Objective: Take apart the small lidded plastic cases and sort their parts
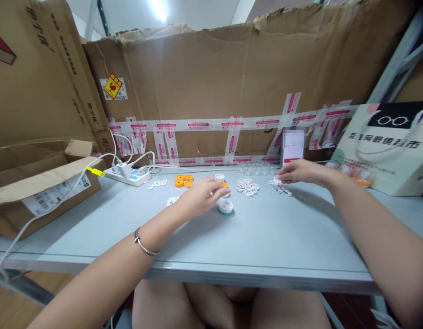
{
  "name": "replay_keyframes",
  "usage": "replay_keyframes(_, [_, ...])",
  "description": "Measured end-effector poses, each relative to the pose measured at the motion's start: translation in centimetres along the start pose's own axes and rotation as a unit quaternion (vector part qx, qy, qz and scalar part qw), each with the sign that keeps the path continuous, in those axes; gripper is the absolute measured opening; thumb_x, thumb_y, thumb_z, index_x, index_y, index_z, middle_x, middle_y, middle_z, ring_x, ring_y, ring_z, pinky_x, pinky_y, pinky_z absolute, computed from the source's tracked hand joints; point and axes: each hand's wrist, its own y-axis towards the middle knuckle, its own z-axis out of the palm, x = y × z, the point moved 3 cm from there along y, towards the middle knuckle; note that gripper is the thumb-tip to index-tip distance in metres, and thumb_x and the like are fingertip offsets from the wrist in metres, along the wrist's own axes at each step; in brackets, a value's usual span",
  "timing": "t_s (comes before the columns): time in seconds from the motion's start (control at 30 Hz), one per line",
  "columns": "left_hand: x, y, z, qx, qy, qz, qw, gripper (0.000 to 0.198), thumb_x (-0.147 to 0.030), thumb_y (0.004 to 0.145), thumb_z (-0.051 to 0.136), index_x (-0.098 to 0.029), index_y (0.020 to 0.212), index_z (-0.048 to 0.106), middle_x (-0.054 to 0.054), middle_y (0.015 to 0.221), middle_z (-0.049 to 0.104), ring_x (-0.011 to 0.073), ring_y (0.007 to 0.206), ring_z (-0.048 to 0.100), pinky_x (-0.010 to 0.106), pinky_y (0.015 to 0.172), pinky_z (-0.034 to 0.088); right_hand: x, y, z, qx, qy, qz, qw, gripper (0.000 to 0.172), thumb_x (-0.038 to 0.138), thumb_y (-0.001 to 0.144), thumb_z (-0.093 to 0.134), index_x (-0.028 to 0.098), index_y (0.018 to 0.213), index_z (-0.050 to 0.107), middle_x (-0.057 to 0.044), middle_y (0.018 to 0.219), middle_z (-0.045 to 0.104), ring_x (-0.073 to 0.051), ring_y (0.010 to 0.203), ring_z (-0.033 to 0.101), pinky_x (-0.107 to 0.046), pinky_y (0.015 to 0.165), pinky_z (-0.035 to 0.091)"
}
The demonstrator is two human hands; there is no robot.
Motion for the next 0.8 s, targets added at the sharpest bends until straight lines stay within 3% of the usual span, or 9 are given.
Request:
replay_keyframes(0.13, [0.2,-0.4,0.0,0.070,-0.017,-0.044,0.996,0.044,-0.054,0.073,0.053,-0.016,0.093,0.061,0.005,0.087,0.061,0.0160,0.077,0.053,0.025,0.064,0.039,-0.2,0.3,0.4,0.035,-0.076,0.010,0.996,0.007,0.022,0.061,0.061,0.019,0.054,0.063,-0.004,0.055,0.063,-0.017,0.054,0.057,-0.030,0.056,0.046])
replay_keyframes(0.23, [0.5,-0.7,0.4,0.112,-0.004,-0.058,0.992,0.055,-0.056,0.060,0.065,-0.015,0.097,0.058,0.006,0.089,0.059,0.0174,0.077,0.052,0.025,0.063,0.038,0.9,-0.2,-0.2,-0.035,-0.120,0.019,0.992,0.013,0.031,0.062,0.064,0.019,0.063,0.064,-0.006,0.062,0.064,-0.020,0.063,0.059,-0.032,0.059,0.045])
replay_keyframes(0.33, [0.9,-0.6,1.1,0.125,0.003,-0.057,0.991,0.052,-0.052,0.060,0.066,-0.014,0.093,0.058,0.005,0.086,0.058,0.0167,0.075,0.051,0.025,0.062,0.037,3.9,-1.9,0.6,-0.074,-0.094,-0.039,0.992,0.030,0.046,0.064,0.062,0.019,0.077,0.064,-0.006,0.071,0.065,-0.021,0.070,0.059,-0.031,0.060,0.043])
replay_keyframes(0.5, [1.4,-0.1,2.1,0.110,-0.014,-0.058,0.992,0.037,-0.048,0.067,0.061,-0.014,0.080,0.058,0.002,0.073,0.057,0.0120,0.061,0.048,0.022,0.054,0.033,9.7,-5.2,7.2,0.118,-0.024,-0.204,0.972,0.045,0.055,0.059,0.064,0.019,0.085,0.060,-0.002,0.071,0.061,-0.015,0.065,0.053,-0.025,0.055,0.039])
replay_keyframes(0.57, [1.4,0.0,2.3,0.107,-0.023,-0.041,0.993,0.036,-0.049,0.068,0.060,-0.013,0.074,0.057,0.001,0.068,0.055,0.0106,0.058,0.045,0.021,0.051,0.031,10.7,-5.9,9.5,0.157,-0.029,-0.232,0.960,0.048,0.054,0.055,0.068,0.018,0.085,0.058,0.000,0.068,0.057,-0.013,0.062,0.050,-0.024,0.053,0.036])
replay_keyframes(0.67, [1.4,0.0,2.4,0.107,-0.034,-0.027,0.993,0.038,-0.050,0.066,0.060,-0.013,0.071,0.056,0.000,0.064,0.054,0.0099,0.056,0.044,0.021,0.049,0.029,11.0,-6.1,10.8,0.165,-0.024,-0.247,0.955,0.046,0.051,0.054,0.070,0.017,0.082,0.056,0.001,0.068,0.055,-0.012,0.061,0.047,-0.023,0.052,0.034])
replay_keyframes(0.8, [1.4,-0.1,2.3,0.121,-0.056,-0.025,0.991,0.029,-0.041,0.068,0.058,-0.013,0.073,0.058,0.000,0.065,0.054,0.0089,0.056,0.044,0.020,0.048,0.030,10.7,-6.1,10.6,0.190,0.006,-0.254,0.948,0.040,0.049,0.058,0.068,0.017,0.079,0.056,0.002,0.067,0.054,-0.012,0.062,0.047,-0.022,0.054,0.035])
